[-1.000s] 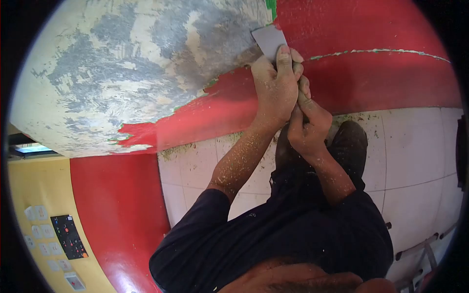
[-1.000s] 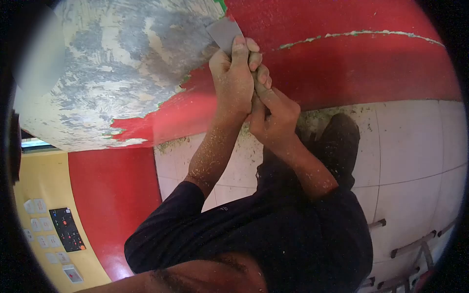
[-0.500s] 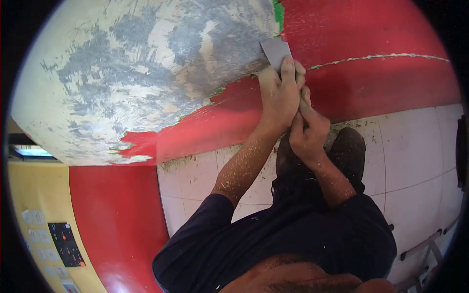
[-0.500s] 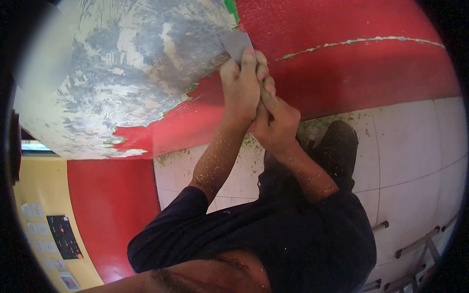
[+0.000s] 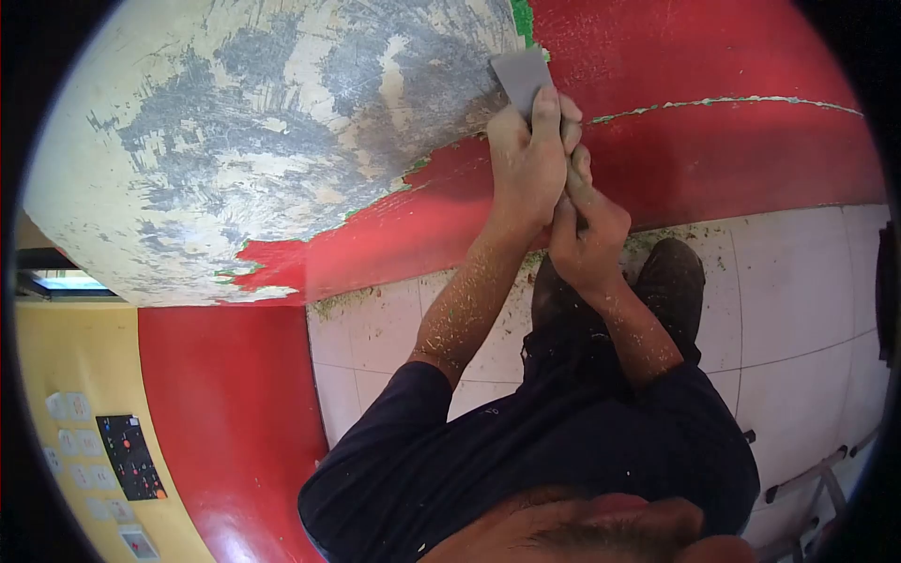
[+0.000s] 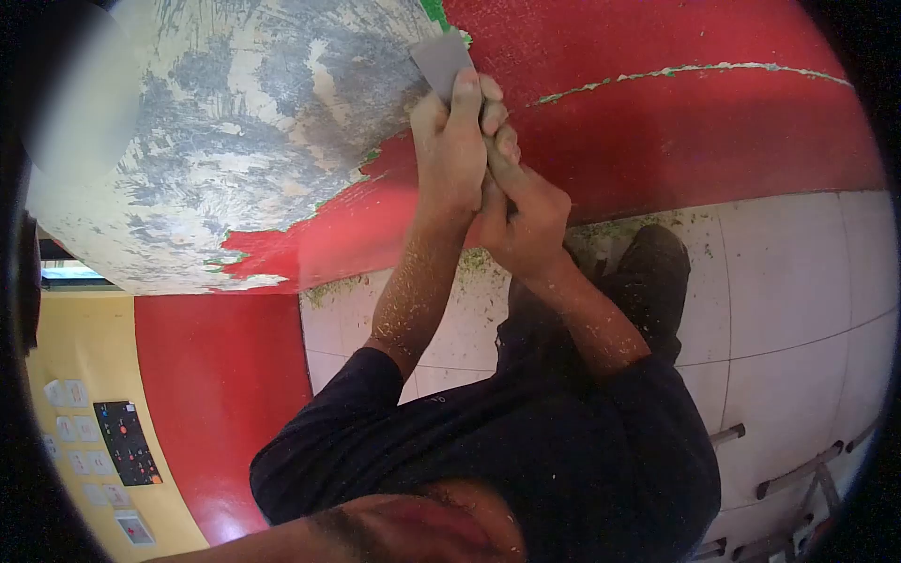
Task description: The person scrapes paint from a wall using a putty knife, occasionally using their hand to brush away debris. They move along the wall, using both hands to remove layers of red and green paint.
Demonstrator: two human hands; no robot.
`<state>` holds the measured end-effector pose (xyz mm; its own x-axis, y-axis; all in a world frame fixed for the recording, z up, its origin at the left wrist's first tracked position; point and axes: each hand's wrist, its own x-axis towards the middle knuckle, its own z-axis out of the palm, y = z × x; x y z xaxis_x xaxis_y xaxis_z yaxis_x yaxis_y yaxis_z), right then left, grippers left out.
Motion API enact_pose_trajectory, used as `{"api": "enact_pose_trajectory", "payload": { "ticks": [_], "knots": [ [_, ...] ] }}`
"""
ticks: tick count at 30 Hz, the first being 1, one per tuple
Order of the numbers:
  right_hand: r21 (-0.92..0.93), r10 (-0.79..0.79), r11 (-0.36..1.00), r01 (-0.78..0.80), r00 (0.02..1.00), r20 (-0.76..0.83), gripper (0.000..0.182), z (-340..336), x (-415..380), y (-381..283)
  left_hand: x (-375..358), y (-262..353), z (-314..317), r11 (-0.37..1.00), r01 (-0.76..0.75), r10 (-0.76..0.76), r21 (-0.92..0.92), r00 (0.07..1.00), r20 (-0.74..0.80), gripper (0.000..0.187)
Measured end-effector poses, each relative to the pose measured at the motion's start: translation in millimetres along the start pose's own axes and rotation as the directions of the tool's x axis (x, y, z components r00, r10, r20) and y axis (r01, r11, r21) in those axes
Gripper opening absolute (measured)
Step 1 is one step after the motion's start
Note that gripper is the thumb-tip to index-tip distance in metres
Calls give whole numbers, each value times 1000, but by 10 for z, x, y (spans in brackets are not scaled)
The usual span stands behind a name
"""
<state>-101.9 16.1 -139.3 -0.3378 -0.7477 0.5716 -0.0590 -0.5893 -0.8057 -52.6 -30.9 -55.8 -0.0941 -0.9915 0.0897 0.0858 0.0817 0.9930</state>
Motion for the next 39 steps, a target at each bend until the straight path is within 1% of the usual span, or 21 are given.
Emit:
{"api": "enact_pose_trajectory", "payload": {
  "ticks": [3, 4, 5, 7, 9, 10, 12, 13, 14, 17, 20, 23, 24, 26, 27, 29, 31, 33, 34, 37, 39],
  "knots": [
    [-63, -49, 997, 46, 998, -45, 27, -66, -111, 87, -13, -209, -17, 999, 32, -32, 17, 999, -19, 30],
    [-70, -79, 995, 74, 995, -62, 28, -73, -93, 114, -17, -265, -13, 998, 46, -45, 31, 998, -36, 30],
    [-77, -100, 993, 94, 992, -79, 29, -62, -85, 140, -7, -295, -21, 999, 30, -30, 24, 1000, -10, 30],
    [-67, -141, 989, 135, 985, -101, 30, -16, -18, 168, 51, -126, 28, 1000, -12, 12, 10, 999, 35, 30],
    [-36, -186, 983, 183, 975, -120, 31, 41, 96, 139, 46, -16, 46, 998, -21, 20, 52, 1000, 14, 30],
    [-57, -161, 986, 156, 984, -79, 32, 23, 51, 130, 58, 31, 56, 997, -34, 34, 73, 999, 10, 29],
    [-110, -124, 986, 122, 992, -14, 33, -32, -72, 125, -40, -199, -72, 999, 8, -6, 36, 999, -47, 29],
    [-89, -113, 990, 111, 993, -16, 34, -30, -42, 146, -55, -271, -90, 1000, 28, -27, 9, 997, -74, 28],
    [-70, -93, 993, 92, 996, -16, 34, -28, -38, 167, -24, -303, -98, 999, 26, -28, -27, 998, -61, 28],
    [-42, -30, 999, 30, 1000, -2, 36, -26, -65, 148, -9, -201, -44, 999, 38, -38, 2, 995, -94, 28],
    [-36, -17, 999, 17, 1000, -8, 36, -16, -131, 70, -69, -120, -45, 997, 82, -80, 14, 992, -99, 27],
    [-68, -120, 991, 116, 991, -62, 35, 11, 3, 117, -16, -109, -10, 997, 53, -48, 53, 993, -106, 27],
    [-79, -146, 987, 140, 986, -75, 35, 27, 28, 141, 45, -38, 25, 995, -46, 53, 91, 996, -74, 29],
    [10, -177, 984, 179, 980, -94, 36, 62, 262, 78, 179, 168, 122, 959, -238, 242, 156, 970, -4, 34],
    [50, -210, 975, 217, 971, -113, 36, 68, 377, 36, 157, 162, 105, 957, -218, 223, 192, 975, -3, 35],
    [-23, -163, 987, 162, 983, -81, 35, 25, 196, 14, 143, 86, 16, 940, -209, 210, 269, 977, 25, 37],
    [-84, -96, 992, 92, 994, -50, 35, -12, -86, 128, 28, -133, 10, 981, -122, 131, 151, 990, -54, 36],
    [-65, -130, 990, 127, 990, -53, 35, -73, 114, 94, 9, -210, 18, 997, -30, 39, 68, 991, -129, 34],
    [-47, -122, 992, 120, 992, -39, 36, -96, 130, 37, 39, -17, 100, 999, -15, 18, 47, 997, -75, 31],
    [85, 5, 996, -7, 1000, 17, 36, -72, 197, -50, 84, 121, 116, 997, -52, 56, 65, 996, -64, 29],
    [37, -46, 998, 47, 998, -35, 34, -64, 68, -68, -44, 26, 100, 998, 17, -10, 57, 993, -119, 29]
  ]
}}
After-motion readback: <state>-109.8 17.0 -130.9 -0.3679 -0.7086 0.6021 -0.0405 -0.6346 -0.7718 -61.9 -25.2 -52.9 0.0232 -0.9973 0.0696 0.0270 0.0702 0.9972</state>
